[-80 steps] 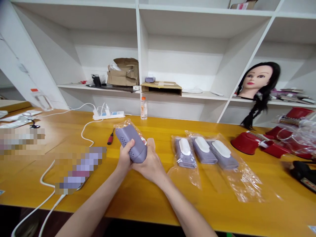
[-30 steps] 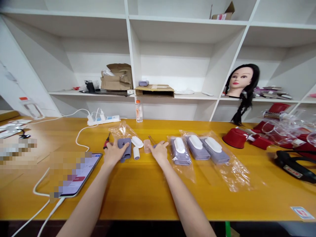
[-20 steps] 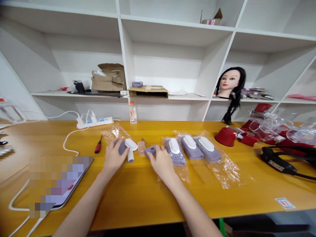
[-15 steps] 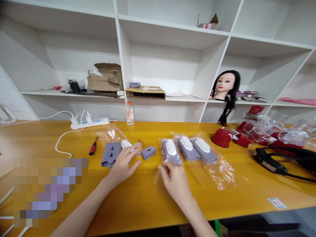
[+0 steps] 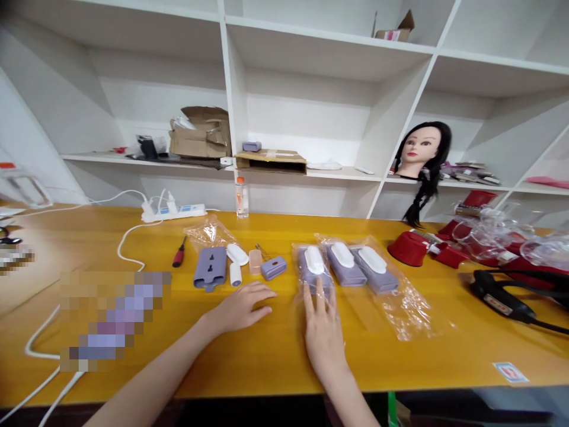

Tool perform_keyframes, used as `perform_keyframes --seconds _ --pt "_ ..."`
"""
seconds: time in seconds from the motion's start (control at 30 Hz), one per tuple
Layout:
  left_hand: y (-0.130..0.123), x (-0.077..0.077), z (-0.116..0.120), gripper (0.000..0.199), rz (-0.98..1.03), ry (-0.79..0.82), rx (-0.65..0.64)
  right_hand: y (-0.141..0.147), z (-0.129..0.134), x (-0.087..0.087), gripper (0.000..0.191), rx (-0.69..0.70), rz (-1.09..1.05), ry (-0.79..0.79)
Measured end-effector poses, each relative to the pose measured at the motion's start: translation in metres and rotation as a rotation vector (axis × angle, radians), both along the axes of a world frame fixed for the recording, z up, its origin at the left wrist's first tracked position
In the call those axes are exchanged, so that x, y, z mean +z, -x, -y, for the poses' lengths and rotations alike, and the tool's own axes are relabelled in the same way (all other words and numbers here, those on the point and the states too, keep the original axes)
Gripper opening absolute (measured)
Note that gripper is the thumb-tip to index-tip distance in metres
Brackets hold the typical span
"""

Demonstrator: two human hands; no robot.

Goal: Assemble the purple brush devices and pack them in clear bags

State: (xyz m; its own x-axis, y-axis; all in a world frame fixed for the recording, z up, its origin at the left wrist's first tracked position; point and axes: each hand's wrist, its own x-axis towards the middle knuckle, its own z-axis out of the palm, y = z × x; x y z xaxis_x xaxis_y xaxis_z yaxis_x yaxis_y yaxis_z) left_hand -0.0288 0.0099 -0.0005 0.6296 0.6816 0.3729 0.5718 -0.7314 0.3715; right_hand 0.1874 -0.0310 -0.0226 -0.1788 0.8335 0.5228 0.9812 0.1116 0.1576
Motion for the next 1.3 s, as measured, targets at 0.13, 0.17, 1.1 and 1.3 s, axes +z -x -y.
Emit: perform_keyframes --seconds 0.13,0.17,1.1,1.3 --pt "0.0 0.002 0.0 0.031 -0.008 0.024 0.005 -0.009 -0.003 -0.006 0.071 0.063 0.002 -0.022" --pt "0.001 0.002 0.0 0.032 -0.012 0.031 0.007 -0.01 -0.003 -0.007 0.07 0.072 -0.014 -0.035" --pt "0.003 0.01 0.0 0.031 0.014 0.117 -0.007 -0.002 -0.047 0.006 0.062 -0.196 0.03 -0.101" --pt "0.004 0.013 0.002 0.028 0.025 0.135 -0.005 -0.008 -0.047 0.006 0.061 -0.094 -0.036 -0.112"
